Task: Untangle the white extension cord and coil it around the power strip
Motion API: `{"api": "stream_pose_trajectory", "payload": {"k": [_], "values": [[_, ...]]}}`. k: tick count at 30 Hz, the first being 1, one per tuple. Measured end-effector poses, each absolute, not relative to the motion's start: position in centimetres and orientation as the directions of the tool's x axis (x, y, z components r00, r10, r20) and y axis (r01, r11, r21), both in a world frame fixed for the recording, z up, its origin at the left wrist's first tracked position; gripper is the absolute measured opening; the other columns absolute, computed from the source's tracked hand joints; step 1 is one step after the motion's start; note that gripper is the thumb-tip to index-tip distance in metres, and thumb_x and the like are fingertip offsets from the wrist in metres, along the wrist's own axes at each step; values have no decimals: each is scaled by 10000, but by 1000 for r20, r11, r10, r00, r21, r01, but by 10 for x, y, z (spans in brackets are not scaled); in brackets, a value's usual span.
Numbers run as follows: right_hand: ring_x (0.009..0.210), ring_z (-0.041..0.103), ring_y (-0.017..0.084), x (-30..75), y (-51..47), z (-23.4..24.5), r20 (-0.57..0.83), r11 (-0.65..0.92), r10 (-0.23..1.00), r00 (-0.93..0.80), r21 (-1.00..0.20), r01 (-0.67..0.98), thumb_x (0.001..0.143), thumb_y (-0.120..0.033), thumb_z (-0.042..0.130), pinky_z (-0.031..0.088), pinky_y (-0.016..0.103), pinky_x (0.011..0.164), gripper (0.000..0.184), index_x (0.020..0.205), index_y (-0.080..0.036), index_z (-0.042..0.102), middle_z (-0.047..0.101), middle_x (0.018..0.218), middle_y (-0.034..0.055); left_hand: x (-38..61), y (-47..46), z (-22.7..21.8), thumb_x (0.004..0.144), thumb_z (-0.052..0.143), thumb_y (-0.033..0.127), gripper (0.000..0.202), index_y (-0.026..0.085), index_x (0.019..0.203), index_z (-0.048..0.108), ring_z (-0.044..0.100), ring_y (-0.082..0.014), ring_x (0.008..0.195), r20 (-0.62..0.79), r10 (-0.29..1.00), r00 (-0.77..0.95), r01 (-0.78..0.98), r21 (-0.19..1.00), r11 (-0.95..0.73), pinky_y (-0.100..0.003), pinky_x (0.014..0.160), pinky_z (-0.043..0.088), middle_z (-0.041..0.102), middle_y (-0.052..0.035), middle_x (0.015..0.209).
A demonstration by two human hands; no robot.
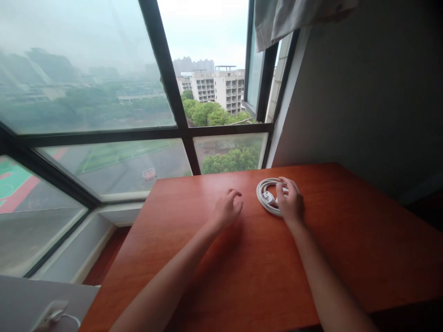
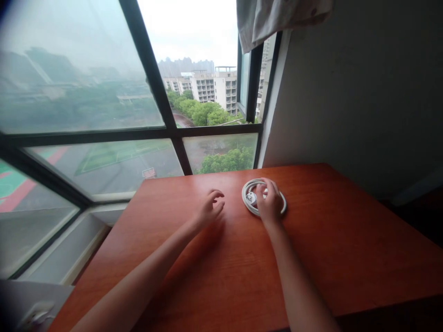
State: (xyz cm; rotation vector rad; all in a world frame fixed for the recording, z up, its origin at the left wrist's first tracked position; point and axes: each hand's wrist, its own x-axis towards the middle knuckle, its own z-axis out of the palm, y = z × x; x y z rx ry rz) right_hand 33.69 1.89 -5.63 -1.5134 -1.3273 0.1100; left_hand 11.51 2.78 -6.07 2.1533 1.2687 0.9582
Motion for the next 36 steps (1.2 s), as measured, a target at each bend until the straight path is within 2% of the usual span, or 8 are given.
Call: {"api": "stream_pose_trajectory", "payload": {"k": [3,6,10,12,15,19,28,36], "values": [[828,641,191,287,9,-51,417,298,898,142,-812,502,895,-386,447,504,284,688,361,1137,-165,600,647,1113,119,93,21,-64,839,510,252,133,182,886,612,637,-160,738,295,924,242,548,744,-381,-297,672,532,646,-51,889],[702,634,166,246,6,-54,196,198,979,-49,-880,433,883,-377,481,485,266,672,359,1158,-170,582,673,807,34,76,21,-75,837,508,273,146,173,866,609,608,-142,624,264,948,179,545,775,-319,-276,611,502,642,-19,748],[674,619,177,218,6,-62,55,125,987,-152,-852,508,865,-392,522,460,269,659,401,1185,-157,582,639,686,5,59,29,-85,840,502,285,196,155,944,606,614,-143,618,239,960,144,485,829,-279,-275,604,500,674,-36,811],[713,627,189,212,5,-67,101,138,990,-97,-833,537,875,-379,509,461,279,696,383,1181,-162,590,654,717,20,56,31,-86,846,499,280,218,153,990,603,617,-141,627,235,958,163,474,833,-285,-273,611,501,683,-44,849],[750,629,199,208,0,-73,228,192,974,-8,-798,571,892,-356,477,462,288,750,366,1185,-167,591,665,749,33,58,29,-86,839,507,235,194,165,980,621,623,-149,697,290,931,221,525,769,-364,-280,682,499,689,-44,866],[716,626,192,210,-4,-80,304,256,953,-2,-798,546,899,-370,462,469,276,719,373,1174,-153,591,665,756,39,61,24,-87,839,499,189,185,177,972,628,610,-150,736,351,897,270,586,679,-442,-285,718,486,687,-40,874],[654,633,185,216,-8,-86,293,247,956,11,-827,505,918,-420,430,467,256,632,460,1259,-123,513,626,682,10,62,22,-89,820,522,149,184,170,969,627,600,-141,704,382,884,271,629,625,-463,-269,697,475,685,-42,857],[653,629,185,213,-8,-91,363,319,931,-32,-771,551,906,-372,450,477,273,663,484,1311,-109,469,631,703,12,63,18,-89,839,505,144,200,183,1002,613,605,-148,763,378,877,297,627,616,-477,-266,722,475,678,-41,902]]}}
